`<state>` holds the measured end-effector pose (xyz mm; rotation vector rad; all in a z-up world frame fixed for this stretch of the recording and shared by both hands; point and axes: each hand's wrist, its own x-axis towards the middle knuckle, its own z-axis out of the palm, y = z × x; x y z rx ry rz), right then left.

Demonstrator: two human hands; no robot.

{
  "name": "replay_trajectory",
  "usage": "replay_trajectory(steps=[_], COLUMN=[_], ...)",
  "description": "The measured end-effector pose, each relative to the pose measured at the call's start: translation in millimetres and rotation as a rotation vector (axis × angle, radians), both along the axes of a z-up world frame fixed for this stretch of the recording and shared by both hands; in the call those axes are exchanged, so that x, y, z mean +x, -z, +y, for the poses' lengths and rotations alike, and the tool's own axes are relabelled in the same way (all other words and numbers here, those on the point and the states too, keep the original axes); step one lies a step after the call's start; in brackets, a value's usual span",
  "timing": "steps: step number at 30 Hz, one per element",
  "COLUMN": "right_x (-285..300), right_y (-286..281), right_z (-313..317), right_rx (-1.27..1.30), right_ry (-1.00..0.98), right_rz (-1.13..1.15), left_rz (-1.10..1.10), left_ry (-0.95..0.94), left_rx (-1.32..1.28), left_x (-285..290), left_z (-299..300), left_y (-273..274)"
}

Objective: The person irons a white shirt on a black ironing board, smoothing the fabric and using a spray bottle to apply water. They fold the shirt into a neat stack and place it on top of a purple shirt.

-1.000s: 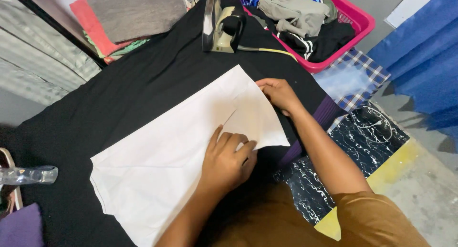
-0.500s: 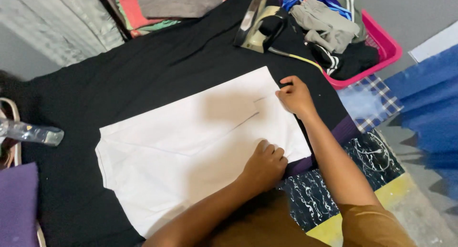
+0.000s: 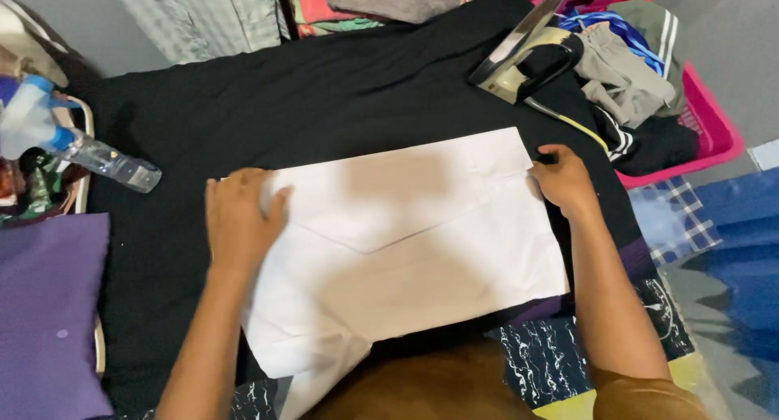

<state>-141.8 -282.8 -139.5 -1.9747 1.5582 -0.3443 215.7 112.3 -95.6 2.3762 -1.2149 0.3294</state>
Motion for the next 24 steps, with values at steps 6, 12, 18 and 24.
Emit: replay_trajectory(steps=[6, 12, 18, 24], right_x=[3.1, 15.1, 13.0, 52.2], right_y=[-2.6, -7.2, -6.2, -58.4], right_z=[1.3, 23.9, 24.3, 49.5], right_rx=[0.152, 0.045, -0.161, -0.546], right_ry=[0.146, 0.035, -0.005, -0.412], right_rz=[-0.220, -0.435, -0.032, -0.016], left_rz=[0.182, 0.282, 0.272, 0.207], left_ry=[-0.193, -0.217, -0.191, -0.078], left_rx=[0.202, 0.191, 0.118, -0.001], left_x=[71.7, 68.9, 89.9, 87.9], left_z=[35.2, 30.7, 43.5, 48.5], left_y=[52.1, 32.3, 57.2, 46.0])
